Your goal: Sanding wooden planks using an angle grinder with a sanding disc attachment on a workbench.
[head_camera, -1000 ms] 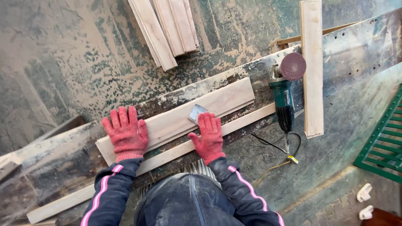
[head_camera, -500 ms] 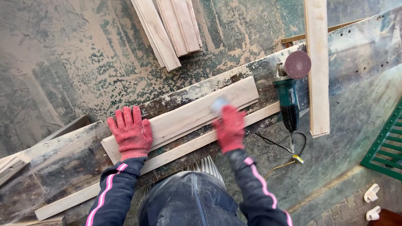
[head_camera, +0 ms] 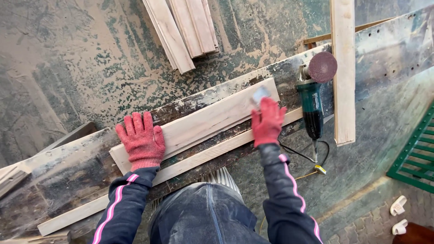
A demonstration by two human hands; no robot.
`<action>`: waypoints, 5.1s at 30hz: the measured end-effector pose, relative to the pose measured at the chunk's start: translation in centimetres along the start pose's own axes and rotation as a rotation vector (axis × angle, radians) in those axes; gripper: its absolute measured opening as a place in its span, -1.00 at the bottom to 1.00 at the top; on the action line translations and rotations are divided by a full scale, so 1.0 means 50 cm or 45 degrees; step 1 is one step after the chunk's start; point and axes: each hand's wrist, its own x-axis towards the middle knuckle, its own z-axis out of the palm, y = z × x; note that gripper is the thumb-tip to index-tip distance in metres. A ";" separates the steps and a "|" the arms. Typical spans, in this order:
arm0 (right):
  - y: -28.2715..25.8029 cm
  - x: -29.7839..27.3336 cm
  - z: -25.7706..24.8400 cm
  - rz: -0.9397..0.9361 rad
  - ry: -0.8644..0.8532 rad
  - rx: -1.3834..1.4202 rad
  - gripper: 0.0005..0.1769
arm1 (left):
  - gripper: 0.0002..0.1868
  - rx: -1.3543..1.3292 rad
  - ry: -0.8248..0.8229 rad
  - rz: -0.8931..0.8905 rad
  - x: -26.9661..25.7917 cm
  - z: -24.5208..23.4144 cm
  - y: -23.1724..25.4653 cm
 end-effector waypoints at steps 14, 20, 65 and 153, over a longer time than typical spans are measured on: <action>-0.075 -0.036 0.072 -0.462 0.011 0.239 -0.35 | -0.34 -0.021 -0.024 -0.012 -0.007 0.012 -0.003; -0.088 0.062 -0.052 -0.205 -0.286 0.417 -0.29 | -0.36 -0.064 0.049 -0.017 -0.001 0.016 -0.005; -0.158 0.141 -0.060 -0.128 -0.580 -0.004 -0.26 | -0.38 -0.082 0.185 0.062 -0.001 0.027 -0.009; -0.630 -0.205 0.051 -1.082 -0.307 0.446 -0.33 | -0.43 -0.304 0.254 0.412 -0.258 0.071 -0.197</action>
